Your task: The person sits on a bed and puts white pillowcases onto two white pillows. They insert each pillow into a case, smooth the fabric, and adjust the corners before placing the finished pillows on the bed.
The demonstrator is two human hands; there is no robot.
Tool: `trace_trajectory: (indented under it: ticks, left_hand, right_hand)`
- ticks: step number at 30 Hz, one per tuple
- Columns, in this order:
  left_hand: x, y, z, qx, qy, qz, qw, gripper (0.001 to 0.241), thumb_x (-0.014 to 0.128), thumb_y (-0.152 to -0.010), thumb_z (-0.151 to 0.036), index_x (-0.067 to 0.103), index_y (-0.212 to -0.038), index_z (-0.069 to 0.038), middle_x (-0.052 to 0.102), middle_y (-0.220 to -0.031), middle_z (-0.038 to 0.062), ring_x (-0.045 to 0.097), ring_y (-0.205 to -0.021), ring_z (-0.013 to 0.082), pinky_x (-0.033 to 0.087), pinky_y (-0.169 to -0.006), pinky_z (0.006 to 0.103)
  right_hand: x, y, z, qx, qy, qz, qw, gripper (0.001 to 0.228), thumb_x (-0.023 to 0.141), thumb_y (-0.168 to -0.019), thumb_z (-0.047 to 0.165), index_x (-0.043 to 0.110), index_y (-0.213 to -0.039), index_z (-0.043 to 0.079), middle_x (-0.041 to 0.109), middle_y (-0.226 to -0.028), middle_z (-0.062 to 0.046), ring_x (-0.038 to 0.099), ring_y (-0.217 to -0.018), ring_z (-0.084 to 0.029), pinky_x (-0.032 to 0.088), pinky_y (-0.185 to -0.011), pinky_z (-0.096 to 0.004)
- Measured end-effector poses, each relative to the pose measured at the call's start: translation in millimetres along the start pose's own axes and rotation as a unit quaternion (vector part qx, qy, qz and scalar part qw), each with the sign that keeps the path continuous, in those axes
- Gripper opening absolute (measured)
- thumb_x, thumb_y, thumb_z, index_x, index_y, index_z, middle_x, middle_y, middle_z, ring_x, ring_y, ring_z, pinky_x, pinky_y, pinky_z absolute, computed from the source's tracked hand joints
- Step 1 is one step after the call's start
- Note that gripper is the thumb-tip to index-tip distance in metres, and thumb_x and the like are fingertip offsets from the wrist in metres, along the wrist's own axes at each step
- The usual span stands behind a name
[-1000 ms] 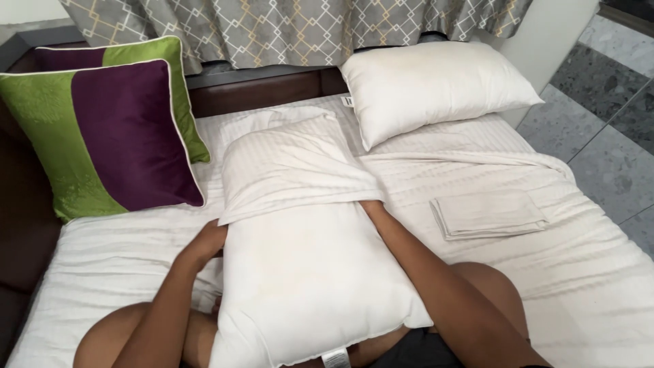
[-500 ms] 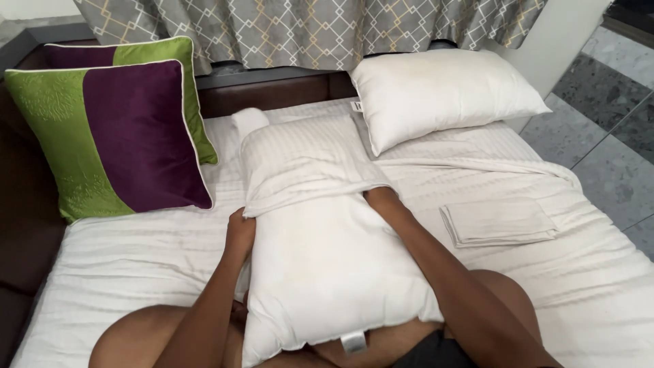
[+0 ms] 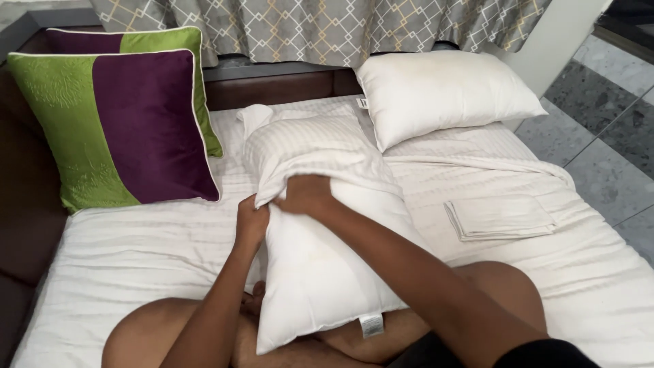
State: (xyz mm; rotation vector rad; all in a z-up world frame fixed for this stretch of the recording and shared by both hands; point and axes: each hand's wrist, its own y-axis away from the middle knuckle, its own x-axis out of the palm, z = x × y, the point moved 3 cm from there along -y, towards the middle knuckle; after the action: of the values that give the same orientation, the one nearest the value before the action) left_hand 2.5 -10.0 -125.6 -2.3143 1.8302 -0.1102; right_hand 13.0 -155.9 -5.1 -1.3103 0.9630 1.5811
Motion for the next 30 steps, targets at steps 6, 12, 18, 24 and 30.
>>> trace_trajectory:
  ticks: [6,12,18,24,30]
  left_hand:
    - [-2.2,-2.1,-0.9,0.009,-0.112,0.010,0.994,0.031,0.052,-0.087,-0.003,0.074,-0.107,0.005,0.071,-0.084,0.022,0.064,-0.073,0.0229,0.050,-0.066,0.0376]
    - [-7.9,31.9,-58.3,0.032,-0.341,0.230,0.911,0.025,0.062,-0.086,-0.012,0.071,-0.096,0.010,0.070,-0.092,0.033,0.071,-0.083,0.0390,0.056,-0.077,0.0470]
    - [-16.9,66.9,-82.0,-0.047,-0.369,0.389,0.843,0.029,0.052,-0.084,-0.009,0.070,-0.099,0.008,0.078,-0.101,0.025,0.078,-0.090,0.0339,0.061,-0.079,0.0422]
    - [-44.7,57.4,-120.9,-0.015,-0.440,0.271,0.856,0.059,0.073,-0.080,-0.022,0.056,-0.130,0.004,0.066,-0.120,0.026,0.063,-0.111,0.0361,0.050,-0.095,0.0446]
    - [13.3,101.8,-173.6,0.264,-0.326,0.262,0.869,0.062,0.069,-0.069,-0.007,0.052,-0.127,0.006,0.060,-0.109,0.022,0.062,-0.100,0.0379,0.051,-0.088,0.0452]
  right_hand:
    - [49.2,-47.0,-32.5,-0.014,-0.035,-0.135,0.990,0.024,0.068,-0.083,0.022,0.079,-0.098,0.006,0.076,-0.106,-0.018,0.074,-0.099,-0.031,0.058,-0.089,-0.043]
    - [24.2,-13.1,-28.7,-0.020,-0.040,-0.211,0.976,0.022,0.067,-0.087,0.020,0.076,-0.099,0.005,0.074,-0.106,-0.019,0.071,-0.099,-0.032,0.055,-0.089,-0.044]
    - [27.2,-5.0,-44.3,-0.028,-0.087,-0.206,0.974,0.029,0.066,-0.089,0.022,0.070,-0.110,0.003,0.069,-0.115,-0.021,0.066,-0.107,-0.033,0.051,-0.094,-0.044]
    - [21.3,19.1,-80.0,-0.031,-0.122,-0.204,0.971,0.037,0.066,-0.091,0.025,0.064,-0.120,0.000,0.064,-0.125,-0.023,0.061,-0.115,-0.034,0.048,-0.099,-0.044]
    - [31.7,52.4,-115.7,-0.028,-0.174,-0.207,0.962,0.047,0.065,-0.094,0.027,0.058,-0.130,-0.002,0.059,-0.134,-0.024,0.057,-0.123,-0.035,0.044,-0.103,-0.043]
